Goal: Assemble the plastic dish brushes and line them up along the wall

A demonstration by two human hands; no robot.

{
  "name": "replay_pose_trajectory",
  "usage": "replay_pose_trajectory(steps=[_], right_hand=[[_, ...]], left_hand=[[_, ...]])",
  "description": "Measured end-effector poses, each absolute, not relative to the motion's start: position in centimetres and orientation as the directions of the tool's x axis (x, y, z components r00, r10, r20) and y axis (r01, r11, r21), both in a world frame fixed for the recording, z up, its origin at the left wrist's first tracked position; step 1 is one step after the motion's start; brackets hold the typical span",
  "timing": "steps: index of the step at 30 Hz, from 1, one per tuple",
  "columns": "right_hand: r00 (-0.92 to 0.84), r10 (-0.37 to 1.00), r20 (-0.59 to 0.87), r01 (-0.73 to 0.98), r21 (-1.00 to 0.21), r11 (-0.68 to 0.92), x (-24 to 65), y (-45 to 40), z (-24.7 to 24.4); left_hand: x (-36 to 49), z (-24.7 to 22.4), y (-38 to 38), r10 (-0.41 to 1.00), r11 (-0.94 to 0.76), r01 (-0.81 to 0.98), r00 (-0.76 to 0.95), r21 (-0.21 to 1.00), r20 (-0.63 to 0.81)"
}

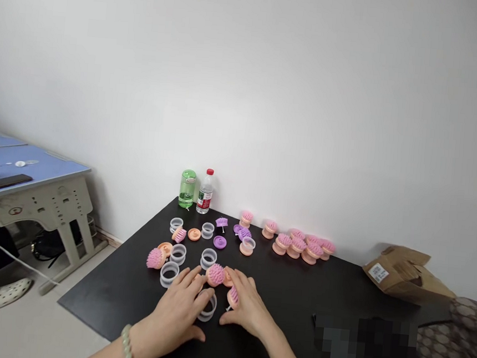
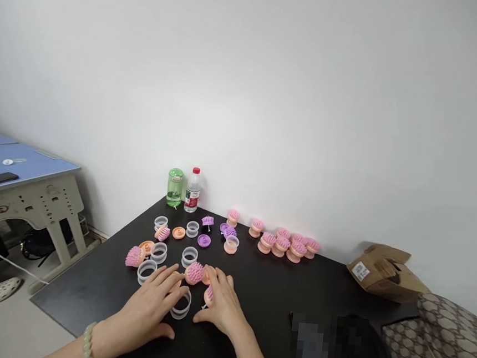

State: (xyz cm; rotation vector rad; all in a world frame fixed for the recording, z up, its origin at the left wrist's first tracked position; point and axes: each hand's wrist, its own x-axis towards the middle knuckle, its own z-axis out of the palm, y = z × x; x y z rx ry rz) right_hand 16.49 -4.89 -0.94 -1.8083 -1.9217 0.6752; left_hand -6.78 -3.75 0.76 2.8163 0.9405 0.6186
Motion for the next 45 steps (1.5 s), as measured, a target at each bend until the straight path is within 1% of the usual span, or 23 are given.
replay_pose_trajectory(steps=[4,8,12,15,19,22,24,27,29,31,33,34,36,39,41,42,43,45], right_hand=[[-0.059,0.998,-0.025,0.827,-0.562,0.035,14.6,-4.3,-1.0],[-0.134,0.991,0.003,0.840,-0.530,0.115,13.1,-3.0,-0.8],[-0.197,0.980,0.000,0.839,-0.518,0.168,11.9,-1.1,-0.4],[-0.210,0.977,0.023,0.834,-0.518,0.191,11.0,0.1,-0.1],[-0.184,0.978,0.100,0.810,-0.548,0.208,10.5,0.6,-0.2],[-0.180,0.964,0.197,0.765,-0.588,0.263,11.7,0.4,-0.8],[-0.106,0.950,0.293,0.756,-0.597,0.268,13.7,0.3,-1.2],[0.125,0.881,0.457,0.791,-0.582,0.190,17.9,0.6,-1.5],[0.245,0.822,0.514,0.809,-0.575,0.119,20.8,1.2,-1.3],[0.282,0.804,0.524,0.817,-0.571,0.086,23.2,2.0,-0.8],[0.268,0.808,0.525,0.830,-0.552,0.083,24.8,3.0,-0.1],[0.254,0.813,0.524,0.839,-0.537,0.084,25.3,3.6,0.4],[0.227,0.830,0.509,0.862,-0.502,0.073,25.8,5.1,1.3],[0.226,0.860,0.458,0.892,-0.452,0.006,25.4,8.0,2.7],[0.263,0.870,0.416,0.900,-0.432,-0.066,24.8,10.2,3.5],[0.290,0.872,0.395,0.898,-0.427,-0.106,24.5,11.4,3.7],[0.320,0.871,0.372,0.893,-0.425,-0.146,24.1,12.6,3.9],[0.378,0.866,0.327,0.876,-0.429,-0.221,23.4,14.7,4.1]], left_hand=[[-8.8,-1.3,-2.9,0.667,-0.740,0.644,0.663,0.195,0.340],[-9.4,-2.6,-1.7,0.650,-0.735,0.667,0.645,0.118,0.402],[-9.3,-3.2,-0.1,0.636,-0.727,0.681,0.619,0.089,0.460],[-9.4,-3.5,1.0,0.640,-0.691,0.720,0.575,0.056,0.509],[-9.8,-3.8,1.7,0.613,-0.646,0.763,0.510,0.012,0.604],[-9.9,-3.3,1.2,0.534,-0.689,0.724,0.525,-0.019,0.663],[-9.6,-2.4,0.4,0.487,-0.737,0.676,0.551,-0.021,0.678],[-7.9,-0.3,-0.7,0.452,-0.803,0.594,0.566,0.038,0.689],[-6.0,1.1,-1.2,0.424,-0.851,0.518,0.578,0.088,0.697],[-3.7,2.2,-1.4,0.398,-0.892,0.429,0.597,0.142,0.696],[-1.6,2.6,-1.3,0.375,-0.920,0.343,0.639,0.187,0.672],[-0.7,2.5,-1.3,0.354,-0.932,0.307,0.662,0.192,0.661],[0.7,1.6,-1.0,0.303,-0.952,0.257,0.703,0.168,0.644],[1.9,-0.6,-0.4,0.157,-0.983,0.181,0.710,0.038,0.686],[2.5,-2.0,0.1,0.064,-0.982,0.175,0.648,-0.067,0.759],[2.8,-2.7,0.4,0.043,-0.974,0.205,0.596,-0.099,0.802],[3.2,-3.2,0.7,0.041,-0.962,0.249,0.535,-0.111,0.844],[4.0,-4.2,1.1,0.063,-0.940,0.329,0.439,-0.094,0.896]])
